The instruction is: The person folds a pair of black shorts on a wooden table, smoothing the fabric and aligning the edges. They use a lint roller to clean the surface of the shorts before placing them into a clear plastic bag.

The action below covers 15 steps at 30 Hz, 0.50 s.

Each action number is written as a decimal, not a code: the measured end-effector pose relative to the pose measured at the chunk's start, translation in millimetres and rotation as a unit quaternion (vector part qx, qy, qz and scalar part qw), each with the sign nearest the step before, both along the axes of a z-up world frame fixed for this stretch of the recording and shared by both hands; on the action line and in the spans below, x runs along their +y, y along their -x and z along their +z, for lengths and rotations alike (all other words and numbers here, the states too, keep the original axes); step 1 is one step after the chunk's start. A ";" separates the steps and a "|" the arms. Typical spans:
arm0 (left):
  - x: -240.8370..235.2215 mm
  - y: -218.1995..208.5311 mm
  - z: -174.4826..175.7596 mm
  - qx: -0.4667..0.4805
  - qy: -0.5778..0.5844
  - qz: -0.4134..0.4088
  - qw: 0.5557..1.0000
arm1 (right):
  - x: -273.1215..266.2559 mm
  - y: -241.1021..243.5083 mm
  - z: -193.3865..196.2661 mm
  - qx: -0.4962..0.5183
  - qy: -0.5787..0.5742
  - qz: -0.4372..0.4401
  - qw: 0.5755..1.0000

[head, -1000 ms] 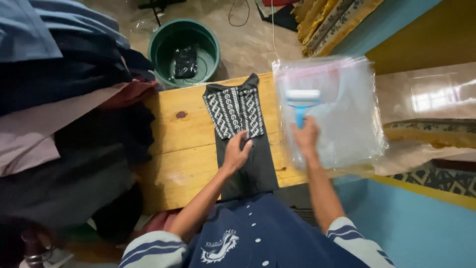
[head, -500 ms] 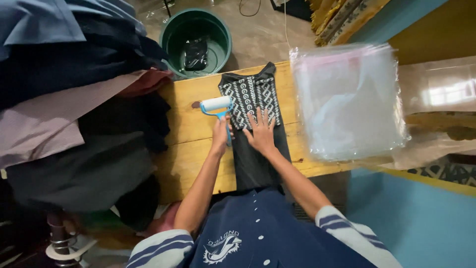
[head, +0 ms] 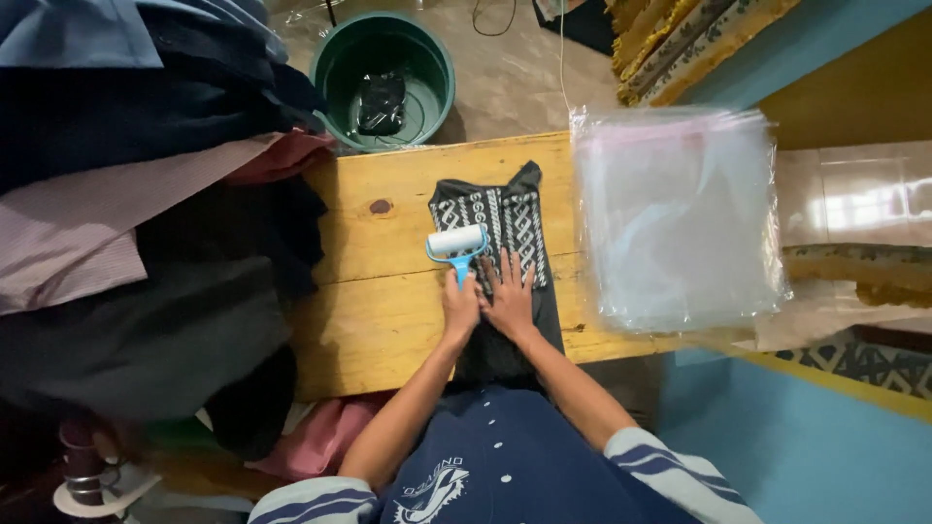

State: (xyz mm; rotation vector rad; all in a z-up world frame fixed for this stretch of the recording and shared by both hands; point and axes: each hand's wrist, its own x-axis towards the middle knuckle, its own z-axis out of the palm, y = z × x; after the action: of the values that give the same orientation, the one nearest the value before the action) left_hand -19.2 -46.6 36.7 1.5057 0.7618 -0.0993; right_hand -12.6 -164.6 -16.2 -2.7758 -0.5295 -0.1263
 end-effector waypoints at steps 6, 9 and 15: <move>-22.3 -33.9 -26.2 0.053 -0.069 -0.003 0.996 | -16.1 0.3 -8.2 0.010 0.039 -0.046 0.998; -17.1 -68.8 -22.6 0.049 -0.073 0.017 0.996 | -17.8 -1.2 -9.1 0.013 0.026 -0.049 0.998; 9.8 -144.0 -50.4 0.005 -0.113 0.072 0.991 | -23.6 -6.2 14.5 0.083 -0.070 -0.058 0.992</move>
State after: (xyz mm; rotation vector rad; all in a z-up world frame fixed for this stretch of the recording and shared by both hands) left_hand 124.8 -36.8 -13.7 1.6602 0.9114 0.0902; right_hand -6.4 -188.3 -1.8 -2.6490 -0.3065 0.0403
